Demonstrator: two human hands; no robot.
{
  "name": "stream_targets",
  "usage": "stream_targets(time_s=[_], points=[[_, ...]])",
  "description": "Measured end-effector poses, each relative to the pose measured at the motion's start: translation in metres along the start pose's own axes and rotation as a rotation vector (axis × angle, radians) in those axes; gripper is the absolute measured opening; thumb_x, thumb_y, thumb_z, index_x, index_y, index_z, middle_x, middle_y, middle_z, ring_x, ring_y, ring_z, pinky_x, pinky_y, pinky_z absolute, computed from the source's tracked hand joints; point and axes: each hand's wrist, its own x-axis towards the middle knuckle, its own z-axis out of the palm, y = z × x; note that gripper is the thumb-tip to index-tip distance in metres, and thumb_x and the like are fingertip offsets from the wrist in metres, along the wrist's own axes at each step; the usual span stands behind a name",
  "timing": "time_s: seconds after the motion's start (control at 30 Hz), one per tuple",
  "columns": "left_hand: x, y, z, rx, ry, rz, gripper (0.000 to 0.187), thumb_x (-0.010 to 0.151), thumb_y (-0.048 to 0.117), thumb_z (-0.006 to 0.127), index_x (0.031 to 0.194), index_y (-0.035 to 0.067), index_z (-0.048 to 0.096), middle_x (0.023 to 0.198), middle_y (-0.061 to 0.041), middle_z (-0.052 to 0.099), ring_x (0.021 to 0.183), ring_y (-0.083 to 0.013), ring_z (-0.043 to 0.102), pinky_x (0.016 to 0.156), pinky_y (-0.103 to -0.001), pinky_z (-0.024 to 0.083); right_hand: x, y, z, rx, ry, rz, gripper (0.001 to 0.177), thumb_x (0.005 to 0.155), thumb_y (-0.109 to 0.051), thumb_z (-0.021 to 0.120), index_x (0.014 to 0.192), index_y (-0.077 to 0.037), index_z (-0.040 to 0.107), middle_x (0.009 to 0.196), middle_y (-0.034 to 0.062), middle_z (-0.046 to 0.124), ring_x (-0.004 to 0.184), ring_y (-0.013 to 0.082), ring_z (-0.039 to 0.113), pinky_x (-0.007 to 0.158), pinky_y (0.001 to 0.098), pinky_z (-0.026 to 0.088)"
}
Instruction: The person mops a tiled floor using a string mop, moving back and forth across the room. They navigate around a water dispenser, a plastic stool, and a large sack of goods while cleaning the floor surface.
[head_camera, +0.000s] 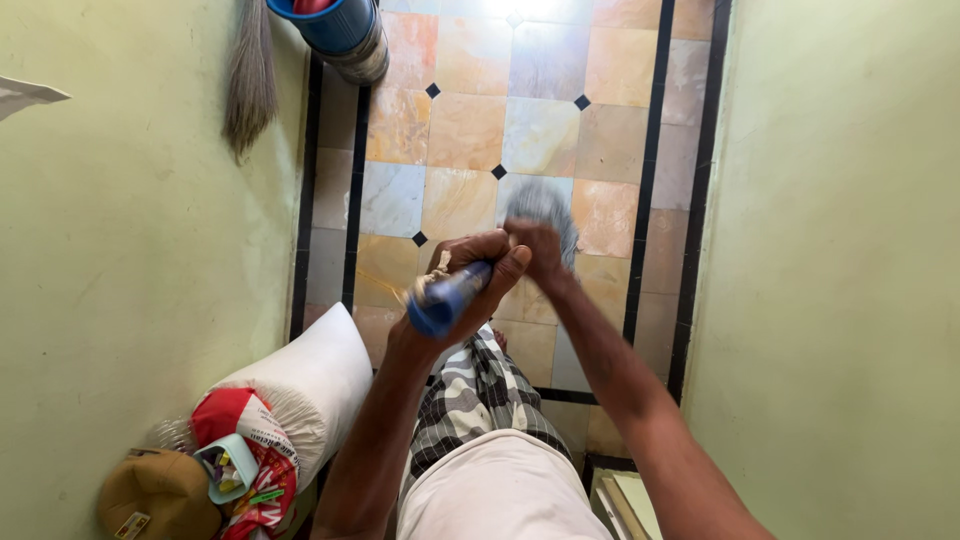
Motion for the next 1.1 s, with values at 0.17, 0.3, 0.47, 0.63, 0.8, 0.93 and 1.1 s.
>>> stream_targets(time_s=[0.17,0.3,0.47,0.63,0.8,0.93,1.1], points=[[0.021,-0.047,0.04,0.171,0.115,0.251,0.036,0.106,0.017,0.062,0.073,0.008,0.052,0.063,-0.006,0.053,0.054,-0.0175,0.052,0.057,-0.034,0.047,0.048,0.072,0.035,0.021,-0.178,0.283,0.029,0.1,-0.038,0.069,0.091,-0.01,0.068,0.092,0.0134,0.071,0.078,0.0293,0.07,0.068,0.0423,0.056],[0.035,-0.047,0.055,0.286,0.212,0.177,0.032,0.104,0.015,0.065,0.076,0.004,0.054,0.066,-0.011,0.056,0.06,-0.0215,0.057,0.06,-0.034,0.048,0.06,0.111,0.057,0.183,-0.169,0.269,0.032,0.1,-0.039,0.07,0.102,-0.007,0.07,0.105,0.0161,0.071,0.091,0.0318,0.068,0.08,0.0418,0.055],[0.058,-0.012,0.006,0.051,0.183,0.338,0.019,0.105,0.015,0.062,0.093,0.001,0.062,0.084,-0.011,0.067,0.069,-0.0157,0.066,0.059,-0.03,0.054,0.06,0.075,0.084,1.087,-0.16,-0.035,0.038,0.093,-0.028,0.08,0.114,-0.001,0.065,0.103,0.0209,0.063,0.094,0.0345,0.061,0.093,0.0457,0.053],[0.04,0.027,-0.036,0.111,0.207,-0.027,0.037,0.105,0.022,0.063,0.073,0.005,0.054,0.062,-0.003,0.048,0.054,-0.0095,0.047,0.05,-0.029,0.037,0.044,-0.021,0.093,0.466,-0.32,0.253,0.028,0.1,-0.028,0.062,0.116,-0.006,0.069,0.101,0.0176,0.075,0.089,0.0327,0.072,0.075,0.044,0.059],[0.009,0.029,-0.036,0.186,0.186,-0.205,0.041,0.103,0.027,0.06,0.065,0.01,0.054,0.052,0.003,0.048,0.046,-0.0058,0.046,0.044,-0.026,0.037,-0.014,-0.096,0.075,0.318,-0.549,0.327,0.023,0.098,-0.029,0.059,0.108,-0.013,0.073,0.09,0.011,0.077,0.082,0.0266,0.076,0.074,0.0423,0.064],[-0.018,0.033,-0.012,0.197,0.142,-0.144,0.041,0.103,0.03,0.062,0.068,0.01,0.055,0.053,0.003,0.046,0.046,-0.0069,0.044,0.043,-0.028,0.035,-0.016,-0.124,0.009,0.481,-0.351,0.1,0.021,0.1,-0.025,0.063,0.114,-0.01,0.069,0.101,0.0101,0.072,0.092,0.0244,0.07,0.08,0.0398,0.062],[-0.013,0.033,0.035,0.163,0.043,0.019,0.042,0.107,0.03,0.063,0.073,0.007,0.052,0.057,0.0,0.043,0.052,-0.0097,0.042,0.046,-0.03,0.033,-0.029,-0.084,-0.057,0.84,-0.081,-0.02,0.027,0.099,-0.024,0.07,0.118,-0.005,0.066,0.112,0.009,0.068,0.101,0.0209,0.066,0.085,0.0363,0.06]])
